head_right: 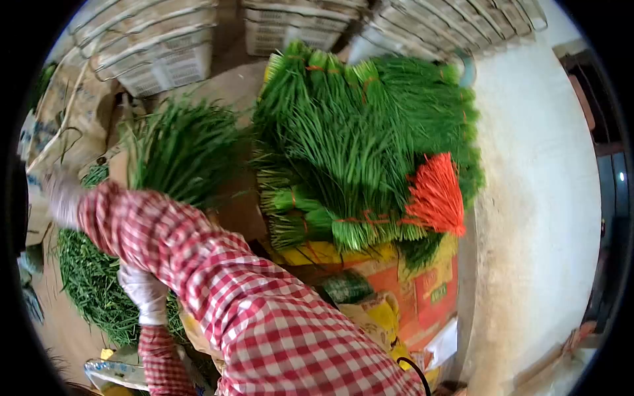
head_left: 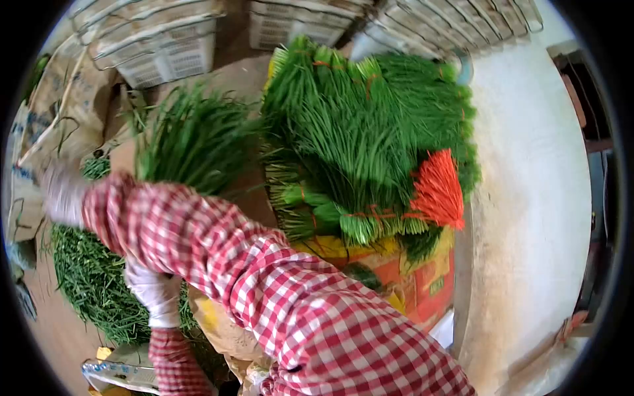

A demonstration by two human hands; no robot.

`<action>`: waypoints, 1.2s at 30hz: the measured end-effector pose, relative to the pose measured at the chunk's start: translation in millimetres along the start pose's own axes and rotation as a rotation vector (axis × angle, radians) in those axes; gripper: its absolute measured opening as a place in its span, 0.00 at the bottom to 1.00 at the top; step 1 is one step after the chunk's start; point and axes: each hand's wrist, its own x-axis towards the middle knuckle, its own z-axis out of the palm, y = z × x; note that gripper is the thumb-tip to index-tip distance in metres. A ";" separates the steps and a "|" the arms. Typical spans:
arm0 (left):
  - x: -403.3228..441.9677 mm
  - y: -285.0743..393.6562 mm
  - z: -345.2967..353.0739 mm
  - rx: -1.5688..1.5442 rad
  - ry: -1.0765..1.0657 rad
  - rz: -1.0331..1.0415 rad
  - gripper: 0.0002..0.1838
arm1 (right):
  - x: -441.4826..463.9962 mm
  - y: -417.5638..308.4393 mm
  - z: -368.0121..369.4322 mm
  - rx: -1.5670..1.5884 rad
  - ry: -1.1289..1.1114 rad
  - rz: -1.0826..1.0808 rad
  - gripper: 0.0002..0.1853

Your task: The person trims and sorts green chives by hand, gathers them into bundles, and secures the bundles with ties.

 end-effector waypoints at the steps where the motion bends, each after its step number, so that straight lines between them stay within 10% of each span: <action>1: 2.0 -3.2 -16.6 0.436 -0.062 0.180 0.52 | -29.2 -12.7 -14.2 0.177 0.003 -0.062 0.16; 5: 11.1 -79.4 42.0 0.188 0.099 0.088 0.57 | -130.9 0.0 3.5 0.563 0.039 -0.058 0.13; 8: 22.7 -50.2 13.2 0.221 -0.023 0.025 0.52 | -186.6 -9.7 41.3 0.237 0.349 0.202 0.11; 11: 38.6 -9.3 -26.5 0.239 -0.151 -0.032 0.47 | -204.4 -3.8 19.6 0.145 0.300 0.266 0.12; 13: 43.9 16.4 -55.7 0.241 -0.211 -0.080 0.44 | -223.9 0.6 -27.3 0.728 -0.025 0.204 0.14; 19: 19.2 96.2 -116.2 0.049 -0.086 0.041 0.43 | -244.0 35.5 -102.7 0.856 -0.157 0.809 0.33; 25: -14.2 187.4 -137.6 -0.497 -0.124 0.046 0.23 | -274.8 32.9 -185.2 0.645 0.147 0.601 0.38; 29: -51.1 268.0 -77.6 -0.712 0.008 0.010 0.24 | -319.7 63.4 -244.3 0.450 0.612 0.397 0.43; 31: -65.9 293.5 -20.6 -0.958 -0.032 0.327 0.30 | -341.0 93.8 -244.3 0.300 0.693 0.467 0.47; 36: -113.9 275.3 114.9 -0.609 -0.677 0.367 0.50 | -460.3 193.8 -244.2 0.369 0.456 0.963 0.43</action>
